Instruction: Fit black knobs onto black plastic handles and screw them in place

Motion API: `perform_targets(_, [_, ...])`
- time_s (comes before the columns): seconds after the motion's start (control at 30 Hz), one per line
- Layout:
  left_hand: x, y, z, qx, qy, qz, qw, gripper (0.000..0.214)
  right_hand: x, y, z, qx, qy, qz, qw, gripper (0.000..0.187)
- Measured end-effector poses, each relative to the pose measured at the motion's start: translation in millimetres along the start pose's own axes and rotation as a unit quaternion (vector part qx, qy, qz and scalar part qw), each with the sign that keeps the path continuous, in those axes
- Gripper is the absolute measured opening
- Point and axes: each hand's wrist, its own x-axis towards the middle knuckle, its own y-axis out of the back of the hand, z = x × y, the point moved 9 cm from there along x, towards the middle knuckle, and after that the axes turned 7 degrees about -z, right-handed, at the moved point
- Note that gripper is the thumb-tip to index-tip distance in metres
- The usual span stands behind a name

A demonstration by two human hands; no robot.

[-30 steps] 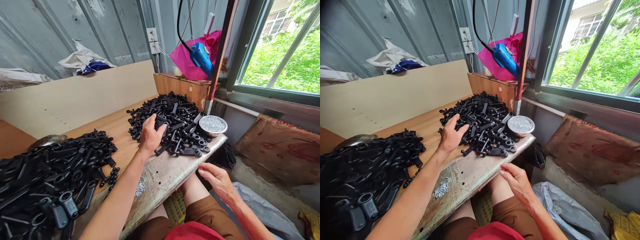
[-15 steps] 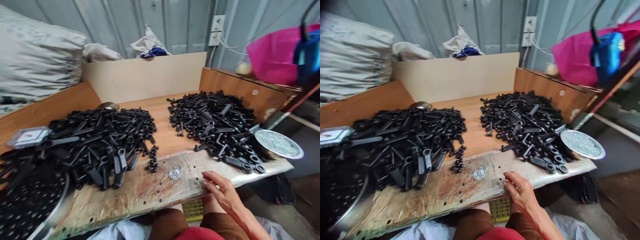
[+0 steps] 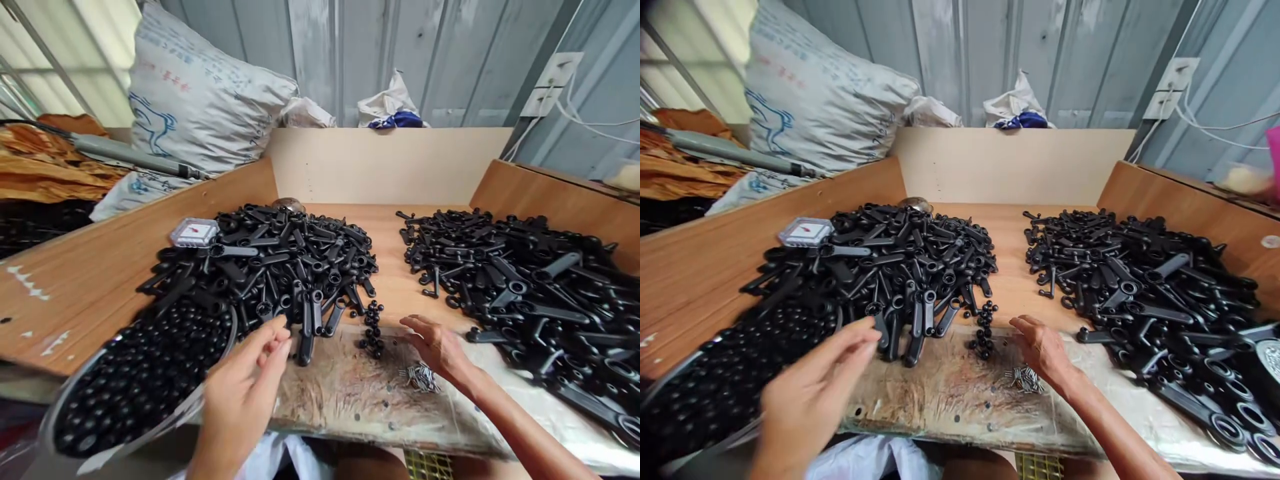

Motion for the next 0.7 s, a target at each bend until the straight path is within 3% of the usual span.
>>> perform_targets(0.13, [37, -56.7, -7, 0.207, -0.045, -0.095, 0.973, 0.031, 26, 1, -14, -0.032, -0.007, -0.023, 0.999, 0.024])
perform_targets(0.27, [55, -86.7, -1, 0.275, -0.041, -0.122, 0.953, 0.027, 50, -1, -18, -0.051, -0.023, -0.025, 0.998, 0.025])
perform_targets(0.5, [79, -111.4, 7, 0.35, -0.002, -0.148, 0.925, 0.031, 76, -10, -28, -0.04, -0.016, -0.048, 0.998, 0.018])
perform_targets(0.7, [83, -116.6, 1, 0.308, 0.042, -0.152, 0.938, 0.042, 68, -5, -16, 0.079, -0.024, -0.022, 0.996, 0.014])
